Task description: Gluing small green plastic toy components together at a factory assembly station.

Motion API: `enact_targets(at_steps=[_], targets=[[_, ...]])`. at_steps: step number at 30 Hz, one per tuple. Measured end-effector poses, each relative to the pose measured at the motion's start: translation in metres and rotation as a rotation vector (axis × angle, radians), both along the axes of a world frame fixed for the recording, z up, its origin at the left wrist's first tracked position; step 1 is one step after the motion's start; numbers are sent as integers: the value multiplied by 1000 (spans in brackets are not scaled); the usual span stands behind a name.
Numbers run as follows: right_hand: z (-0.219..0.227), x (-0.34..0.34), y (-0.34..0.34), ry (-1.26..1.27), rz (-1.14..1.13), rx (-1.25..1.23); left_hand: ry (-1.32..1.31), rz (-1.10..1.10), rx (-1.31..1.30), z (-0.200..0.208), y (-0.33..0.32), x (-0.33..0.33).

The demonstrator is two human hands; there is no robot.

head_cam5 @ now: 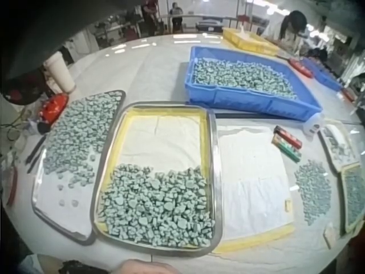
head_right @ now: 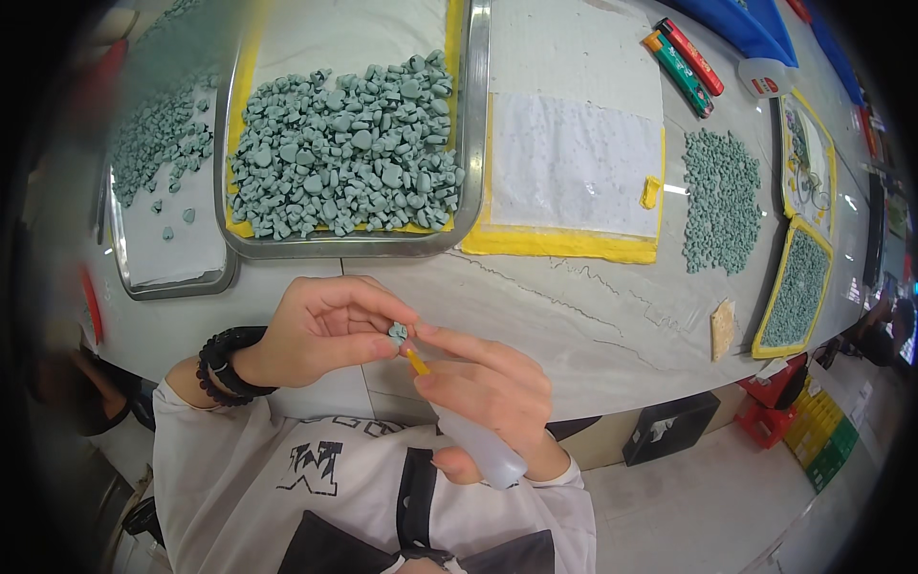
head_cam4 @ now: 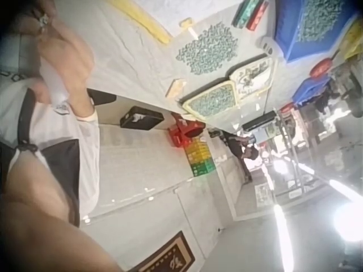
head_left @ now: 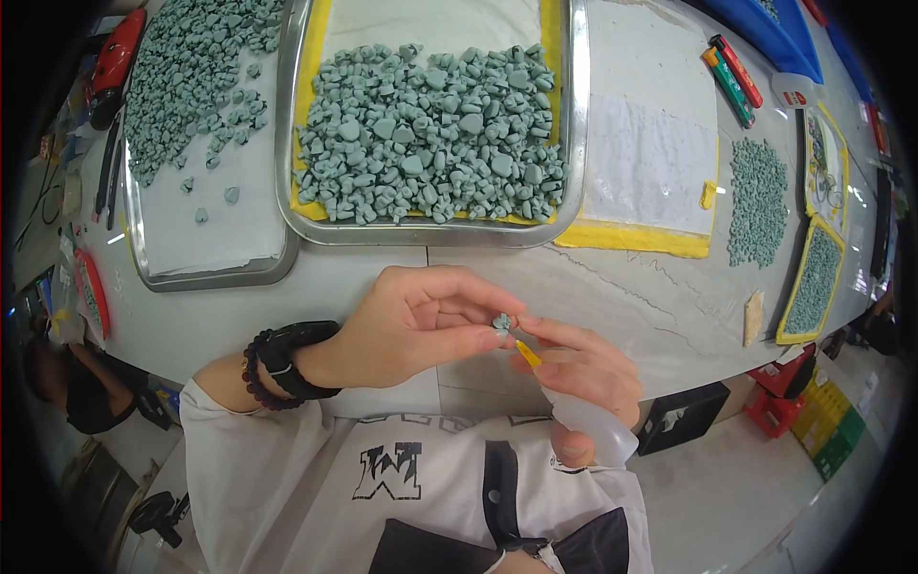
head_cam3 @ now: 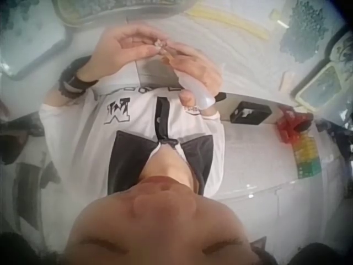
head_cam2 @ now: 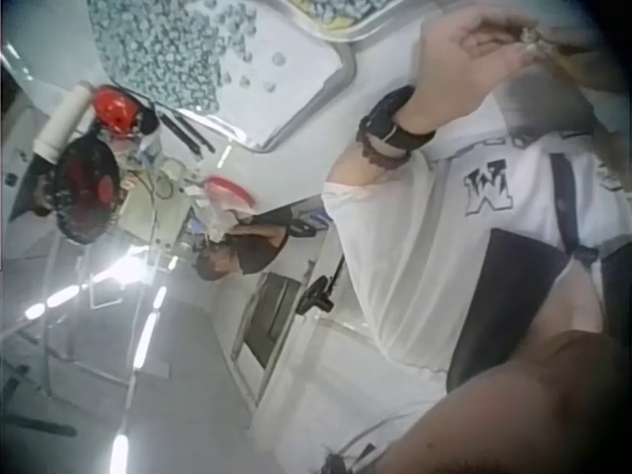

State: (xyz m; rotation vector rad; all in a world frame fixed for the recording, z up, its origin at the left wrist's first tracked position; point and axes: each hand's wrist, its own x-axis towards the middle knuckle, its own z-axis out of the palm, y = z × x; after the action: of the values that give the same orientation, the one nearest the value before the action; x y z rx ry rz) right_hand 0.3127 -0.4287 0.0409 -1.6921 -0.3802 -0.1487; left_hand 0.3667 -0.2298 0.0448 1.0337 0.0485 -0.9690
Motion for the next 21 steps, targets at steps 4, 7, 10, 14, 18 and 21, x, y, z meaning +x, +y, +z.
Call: enact_targets(at_steps=[4, 7, 10, 14, 18, 21], targets=[[0, -1, 1, 11, -17, 28, 6, -11, 19, 0, 1, 0], [0, -1, 2, 28, -30, 37, 5, -8, 18, -1, 2, 0], [0, -1, 2, 23, -26, 42, 3, -7, 16, -1, 2, 0], [-1, -3, 2, 26, -37, 38, -3, -6, 20, 0, 1, -1], [1, -2, 0, 38, -36, 22, -7, -9, 21, 1, 0, 0], [7, -3, -13, 52, 74, 34, -5, -22, 6, 0, -2, 2]])
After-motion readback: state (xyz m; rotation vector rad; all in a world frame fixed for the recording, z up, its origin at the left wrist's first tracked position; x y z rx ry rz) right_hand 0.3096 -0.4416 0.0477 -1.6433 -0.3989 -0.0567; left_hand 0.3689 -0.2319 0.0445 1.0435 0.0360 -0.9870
